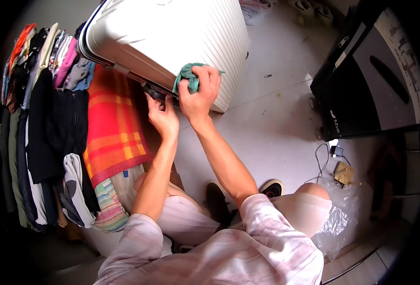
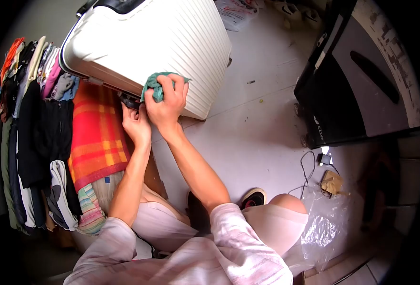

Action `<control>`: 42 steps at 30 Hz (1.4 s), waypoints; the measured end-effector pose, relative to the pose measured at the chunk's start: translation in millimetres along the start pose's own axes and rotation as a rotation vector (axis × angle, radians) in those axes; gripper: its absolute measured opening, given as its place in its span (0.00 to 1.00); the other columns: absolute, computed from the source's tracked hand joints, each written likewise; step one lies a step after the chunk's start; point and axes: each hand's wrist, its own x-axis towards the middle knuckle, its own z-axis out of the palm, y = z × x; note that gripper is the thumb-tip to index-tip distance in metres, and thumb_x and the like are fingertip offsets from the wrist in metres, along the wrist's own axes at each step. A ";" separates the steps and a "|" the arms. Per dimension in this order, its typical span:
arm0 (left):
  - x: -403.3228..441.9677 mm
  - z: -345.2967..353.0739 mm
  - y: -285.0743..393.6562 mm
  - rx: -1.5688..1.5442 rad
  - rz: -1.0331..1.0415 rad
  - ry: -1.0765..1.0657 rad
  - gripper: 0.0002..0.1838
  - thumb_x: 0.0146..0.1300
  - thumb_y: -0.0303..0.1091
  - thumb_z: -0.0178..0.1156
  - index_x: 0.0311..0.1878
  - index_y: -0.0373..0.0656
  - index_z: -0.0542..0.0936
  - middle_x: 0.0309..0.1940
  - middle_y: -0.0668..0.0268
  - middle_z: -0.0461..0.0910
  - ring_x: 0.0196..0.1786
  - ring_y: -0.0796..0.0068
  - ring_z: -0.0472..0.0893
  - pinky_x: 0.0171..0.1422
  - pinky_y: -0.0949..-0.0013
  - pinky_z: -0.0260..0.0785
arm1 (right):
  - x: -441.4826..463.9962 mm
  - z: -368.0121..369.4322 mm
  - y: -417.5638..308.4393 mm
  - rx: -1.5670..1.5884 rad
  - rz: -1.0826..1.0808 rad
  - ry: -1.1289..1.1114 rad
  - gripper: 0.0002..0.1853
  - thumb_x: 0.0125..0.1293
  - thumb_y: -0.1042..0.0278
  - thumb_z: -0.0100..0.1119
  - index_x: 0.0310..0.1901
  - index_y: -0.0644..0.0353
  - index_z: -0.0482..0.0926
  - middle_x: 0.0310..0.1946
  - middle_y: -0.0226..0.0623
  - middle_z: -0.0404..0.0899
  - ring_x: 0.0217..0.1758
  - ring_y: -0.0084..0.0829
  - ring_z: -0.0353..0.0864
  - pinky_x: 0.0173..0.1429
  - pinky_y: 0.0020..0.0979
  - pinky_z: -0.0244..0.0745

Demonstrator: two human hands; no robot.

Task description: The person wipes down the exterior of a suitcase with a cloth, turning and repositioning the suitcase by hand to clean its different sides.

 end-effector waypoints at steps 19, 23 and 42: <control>-91.5 72.2 62.3 0.052 0.075 -0.028 0.41 0.62 0.20 0.65 0.77 0.34 0.58 0.52 0.53 0.82 0.55 0.63 0.81 0.63 0.62 0.72 | 55.2 -91.2 2.6 -0.109 -0.286 0.071 0.15 0.61 0.66 0.64 0.47 0.63 0.78 0.46 0.43 0.71 0.51 0.42 0.71 0.59 0.42 0.67; -98.7 95.8 78.7 -0.059 0.038 -0.110 0.46 0.62 0.20 0.65 0.79 0.35 0.51 0.52 0.53 0.81 0.56 0.62 0.81 0.65 0.61 0.70 | 36.9 -121.5 81.7 -0.394 -0.344 -0.029 0.11 0.59 0.72 0.59 0.44 0.62 0.79 0.45 0.44 0.72 0.50 0.43 0.73 0.57 0.40 0.69; -98.9 148.9 103.0 -0.192 -0.146 0.038 0.47 0.59 0.20 0.67 0.77 0.41 0.51 0.47 0.54 0.80 0.52 0.63 0.79 0.63 0.61 0.67 | 221.5 -76.6 -96.0 -0.258 -0.901 0.036 0.27 0.40 0.72 0.70 0.48 0.54 0.80 0.47 0.40 0.74 0.56 0.43 0.73 0.63 0.43 0.63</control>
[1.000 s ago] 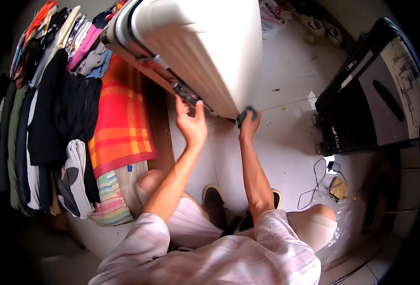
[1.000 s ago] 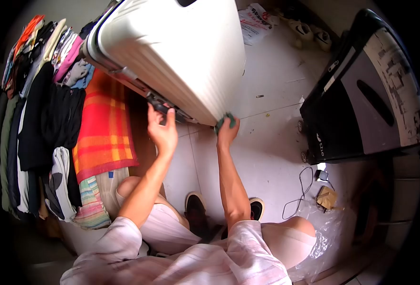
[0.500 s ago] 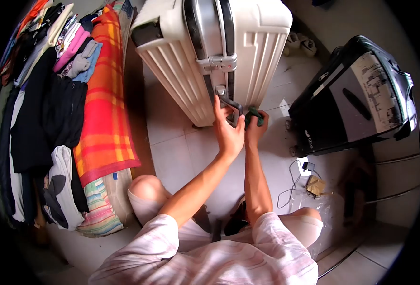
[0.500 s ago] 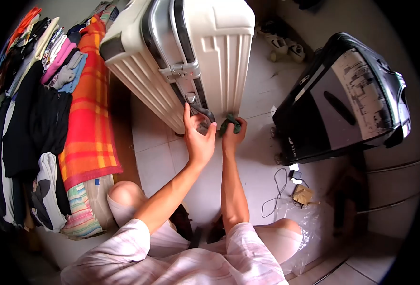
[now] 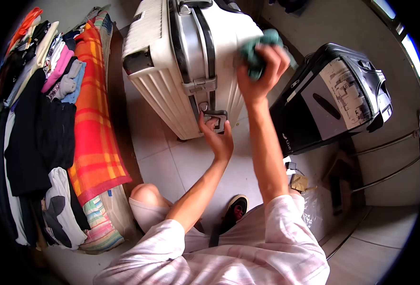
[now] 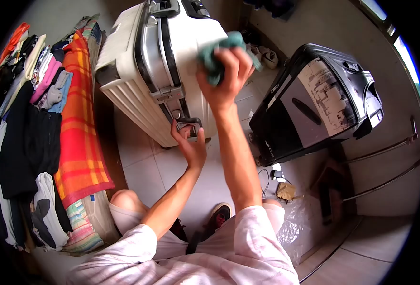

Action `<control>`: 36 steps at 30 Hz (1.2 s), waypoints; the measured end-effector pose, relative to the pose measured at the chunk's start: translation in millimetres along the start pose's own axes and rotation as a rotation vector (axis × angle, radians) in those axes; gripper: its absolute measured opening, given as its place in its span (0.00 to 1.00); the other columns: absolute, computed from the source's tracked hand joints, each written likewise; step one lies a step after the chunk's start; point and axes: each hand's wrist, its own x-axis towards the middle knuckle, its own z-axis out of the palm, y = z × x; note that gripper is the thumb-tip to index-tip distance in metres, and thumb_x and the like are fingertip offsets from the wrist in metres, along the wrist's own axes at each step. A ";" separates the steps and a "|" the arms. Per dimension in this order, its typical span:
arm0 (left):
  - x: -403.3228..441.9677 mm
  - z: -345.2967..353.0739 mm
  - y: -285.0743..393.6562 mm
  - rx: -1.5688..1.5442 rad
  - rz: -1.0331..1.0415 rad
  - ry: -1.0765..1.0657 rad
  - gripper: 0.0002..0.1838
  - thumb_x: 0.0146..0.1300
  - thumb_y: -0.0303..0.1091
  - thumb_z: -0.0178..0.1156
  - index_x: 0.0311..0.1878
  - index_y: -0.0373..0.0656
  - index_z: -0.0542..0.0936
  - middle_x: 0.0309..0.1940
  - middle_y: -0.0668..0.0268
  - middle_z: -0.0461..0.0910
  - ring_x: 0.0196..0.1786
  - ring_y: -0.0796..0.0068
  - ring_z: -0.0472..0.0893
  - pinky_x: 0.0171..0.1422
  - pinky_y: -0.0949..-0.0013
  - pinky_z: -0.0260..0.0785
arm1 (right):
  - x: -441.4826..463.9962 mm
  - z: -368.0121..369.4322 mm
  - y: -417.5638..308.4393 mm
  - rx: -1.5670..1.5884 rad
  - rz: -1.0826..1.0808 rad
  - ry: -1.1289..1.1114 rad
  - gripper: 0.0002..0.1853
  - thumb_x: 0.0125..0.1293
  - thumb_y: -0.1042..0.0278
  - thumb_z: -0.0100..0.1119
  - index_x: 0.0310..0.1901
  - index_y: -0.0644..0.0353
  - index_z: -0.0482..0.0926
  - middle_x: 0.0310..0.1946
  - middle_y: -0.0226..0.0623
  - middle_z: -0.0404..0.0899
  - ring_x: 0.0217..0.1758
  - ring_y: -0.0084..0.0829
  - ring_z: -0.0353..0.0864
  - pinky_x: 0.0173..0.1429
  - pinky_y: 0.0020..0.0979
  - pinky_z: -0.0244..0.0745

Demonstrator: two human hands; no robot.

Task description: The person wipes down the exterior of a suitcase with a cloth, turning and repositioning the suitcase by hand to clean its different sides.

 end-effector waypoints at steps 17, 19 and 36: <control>103.0 -92.9 96.4 0.024 0.405 0.121 0.21 0.60 0.20 0.64 0.57 0.37 0.72 0.52 0.63 0.75 0.46 0.75 0.74 0.54 0.69 0.67 | 92.8 24.3 -12.8 -0.194 -0.027 -0.438 0.14 0.46 0.64 0.69 0.37 0.52 0.82 0.39 0.33 0.79 0.45 0.45 0.74 0.52 0.41 0.70; 122.5 -110.3 106.6 0.028 0.401 0.201 0.24 0.60 0.21 0.64 0.60 0.37 0.71 0.57 0.61 0.75 0.54 0.71 0.74 0.59 0.67 0.66 | 80.5 12.9 -15.2 -0.057 -0.022 -0.441 0.14 0.46 0.65 0.69 0.37 0.52 0.82 0.38 0.34 0.78 0.44 0.44 0.74 0.49 0.41 0.72; 103.8 -82.7 57.2 0.033 0.081 0.178 0.39 0.57 0.22 0.63 0.72 0.33 0.60 0.69 0.46 0.63 0.72 0.45 0.64 0.77 0.51 0.52 | 59.8 36.2 -43.3 0.095 0.006 -0.204 0.12 0.48 0.74 0.64 0.36 0.62 0.78 0.35 0.45 0.78 0.34 0.46 0.77 0.43 0.44 0.75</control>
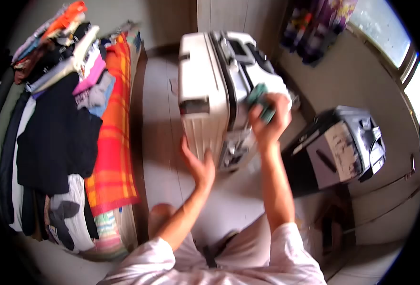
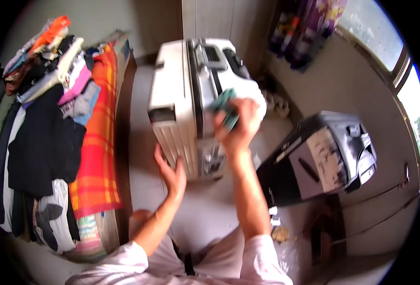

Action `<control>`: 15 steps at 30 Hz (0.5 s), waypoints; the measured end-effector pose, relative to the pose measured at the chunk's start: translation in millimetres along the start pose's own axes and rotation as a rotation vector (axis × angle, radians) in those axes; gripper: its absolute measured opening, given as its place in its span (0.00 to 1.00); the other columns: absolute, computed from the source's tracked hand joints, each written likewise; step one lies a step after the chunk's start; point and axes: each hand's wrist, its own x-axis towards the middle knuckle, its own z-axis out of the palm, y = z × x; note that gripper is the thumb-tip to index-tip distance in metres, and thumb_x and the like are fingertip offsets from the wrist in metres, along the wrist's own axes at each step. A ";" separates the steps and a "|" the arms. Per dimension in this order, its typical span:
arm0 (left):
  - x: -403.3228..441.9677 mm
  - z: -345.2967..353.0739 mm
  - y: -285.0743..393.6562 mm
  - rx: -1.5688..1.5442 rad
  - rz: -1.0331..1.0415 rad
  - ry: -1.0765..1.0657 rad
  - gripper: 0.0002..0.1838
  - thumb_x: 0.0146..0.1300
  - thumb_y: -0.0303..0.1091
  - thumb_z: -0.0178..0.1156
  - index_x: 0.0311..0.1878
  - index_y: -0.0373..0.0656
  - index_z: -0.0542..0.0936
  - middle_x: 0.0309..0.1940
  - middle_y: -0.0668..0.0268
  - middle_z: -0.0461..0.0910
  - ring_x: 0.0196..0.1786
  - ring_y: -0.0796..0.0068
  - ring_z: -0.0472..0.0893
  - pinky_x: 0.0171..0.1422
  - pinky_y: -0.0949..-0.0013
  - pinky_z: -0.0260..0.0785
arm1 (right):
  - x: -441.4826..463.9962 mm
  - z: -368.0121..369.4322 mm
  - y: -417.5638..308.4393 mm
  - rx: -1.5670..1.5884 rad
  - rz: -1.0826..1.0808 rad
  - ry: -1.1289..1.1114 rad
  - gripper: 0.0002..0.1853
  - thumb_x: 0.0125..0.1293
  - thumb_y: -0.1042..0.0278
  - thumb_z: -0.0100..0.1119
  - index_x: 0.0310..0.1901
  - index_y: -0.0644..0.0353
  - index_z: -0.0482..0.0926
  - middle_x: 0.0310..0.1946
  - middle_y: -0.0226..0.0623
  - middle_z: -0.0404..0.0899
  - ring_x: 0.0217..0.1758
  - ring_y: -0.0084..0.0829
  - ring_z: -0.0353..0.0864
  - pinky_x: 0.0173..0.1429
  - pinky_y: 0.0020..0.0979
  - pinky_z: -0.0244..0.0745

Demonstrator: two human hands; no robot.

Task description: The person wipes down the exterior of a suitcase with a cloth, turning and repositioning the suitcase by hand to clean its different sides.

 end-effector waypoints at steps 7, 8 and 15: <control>-2.1 -1.8 5.3 0.124 0.024 -0.042 0.41 0.56 0.20 0.64 0.74 0.35 0.59 0.71 0.52 0.60 0.73 0.54 0.62 0.76 0.54 0.54 | 28.8 25.7 -49.7 -0.103 0.061 -0.096 0.23 0.40 0.71 0.74 0.43 0.52 0.82 0.45 0.37 0.79 0.49 0.43 0.77 0.51 0.42 0.70; -2.9 -2.9 6.0 0.108 0.043 -0.062 0.42 0.56 0.21 0.65 0.74 0.33 0.59 0.71 0.48 0.61 0.74 0.49 0.62 0.77 0.52 0.52 | 18.0 36.9 -53.8 -0.167 0.027 -0.150 0.23 0.40 0.70 0.74 0.43 0.52 0.82 0.44 0.36 0.78 0.48 0.44 0.76 0.51 0.42 0.70; -6.1 -1.2 5.1 0.101 0.040 -0.090 0.44 0.55 0.23 0.61 0.75 0.31 0.54 0.73 0.44 0.57 0.75 0.44 0.58 0.80 0.50 0.47 | 6.6 29.1 -74.1 0.071 -0.083 -0.287 0.18 0.39 0.76 0.73 0.37 0.58 0.82 0.38 0.39 0.80 0.42 0.43 0.79 0.49 0.42 0.75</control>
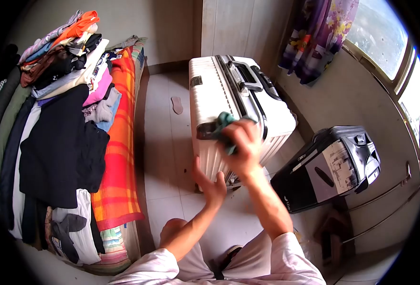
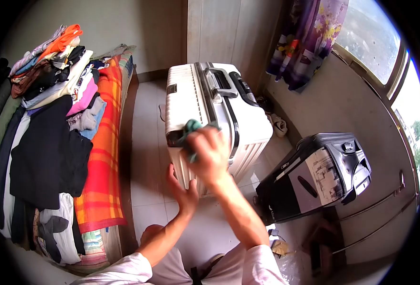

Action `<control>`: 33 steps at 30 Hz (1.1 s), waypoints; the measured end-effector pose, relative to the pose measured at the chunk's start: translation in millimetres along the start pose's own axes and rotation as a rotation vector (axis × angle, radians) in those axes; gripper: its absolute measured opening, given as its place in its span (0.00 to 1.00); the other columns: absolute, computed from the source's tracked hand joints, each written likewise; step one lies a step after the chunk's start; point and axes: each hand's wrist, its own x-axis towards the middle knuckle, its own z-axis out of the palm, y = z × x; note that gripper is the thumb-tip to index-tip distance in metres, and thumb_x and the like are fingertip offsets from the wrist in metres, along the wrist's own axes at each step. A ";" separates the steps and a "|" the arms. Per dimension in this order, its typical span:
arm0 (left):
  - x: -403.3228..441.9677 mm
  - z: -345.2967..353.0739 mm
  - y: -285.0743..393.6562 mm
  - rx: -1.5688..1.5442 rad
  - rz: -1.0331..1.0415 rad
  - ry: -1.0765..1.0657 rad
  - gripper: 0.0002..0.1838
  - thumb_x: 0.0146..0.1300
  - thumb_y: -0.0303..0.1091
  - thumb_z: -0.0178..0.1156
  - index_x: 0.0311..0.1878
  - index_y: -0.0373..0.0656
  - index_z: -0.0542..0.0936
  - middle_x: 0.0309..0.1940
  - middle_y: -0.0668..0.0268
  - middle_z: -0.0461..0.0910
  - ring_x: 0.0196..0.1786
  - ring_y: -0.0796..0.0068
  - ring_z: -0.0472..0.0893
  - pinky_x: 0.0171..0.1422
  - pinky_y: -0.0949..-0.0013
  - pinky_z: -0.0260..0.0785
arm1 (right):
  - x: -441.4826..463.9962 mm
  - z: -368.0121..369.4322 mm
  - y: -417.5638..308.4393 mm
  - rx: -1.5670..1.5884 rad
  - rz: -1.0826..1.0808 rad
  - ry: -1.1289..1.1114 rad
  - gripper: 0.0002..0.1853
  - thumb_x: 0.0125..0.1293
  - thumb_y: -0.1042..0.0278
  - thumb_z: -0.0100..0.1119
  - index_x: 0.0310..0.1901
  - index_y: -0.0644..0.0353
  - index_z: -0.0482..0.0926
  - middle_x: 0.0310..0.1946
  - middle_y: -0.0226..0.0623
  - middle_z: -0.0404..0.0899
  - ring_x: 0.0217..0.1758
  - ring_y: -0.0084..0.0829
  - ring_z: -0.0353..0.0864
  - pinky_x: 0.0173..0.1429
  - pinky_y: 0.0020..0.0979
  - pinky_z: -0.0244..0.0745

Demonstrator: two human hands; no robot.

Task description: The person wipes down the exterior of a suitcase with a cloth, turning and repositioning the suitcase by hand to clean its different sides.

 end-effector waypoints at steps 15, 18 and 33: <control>3.1 5.7 5.7 -0.115 -0.093 0.069 0.45 0.56 0.24 0.56 0.78 0.33 0.50 0.76 0.46 0.50 0.79 0.46 0.51 0.82 0.50 0.42 | 33.5 12.4 10.8 -0.014 0.101 0.046 0.15 0.42 0.72 0.75 0.33 0.55 0.81 0.35 0.36 0.78 0.41 0.42 0.78 0.46 0.39 0.75; 1.9 6.8 5.3 -0.050 0.003 0.068 0.44 0.59 0.27 0.58 0.77 0.31 0.50 0.75 0.43 0.53 0.77 0.42 0.55 0.81 0.48 0.47 | 2.9 51.5 -8.8 -0.204 -0.033 0.102 0.15 0.40 0.70 0.75 0.33 0.51 0.81 0.37 0.34 0.79 0.40 0.40 0.78 0.48 0.41 0.74; 11.4 -13.1 -59.6 -0.364 -0.145 -0.048 0.36 0.55 0.13 0.57 0.70 0.36 0.66 0.66 0.52 0.71 0.72 0.54 0.68 0.78 0.56 0.57 | -108.3 72.5 -3.7 -0.120 -0.076 0.097 0.18 0.36 0.68 0.76 0.35 0.50 0.84 0.40 0.33 0.81 0.52 0.46 0.76 0.56 0.48 0.72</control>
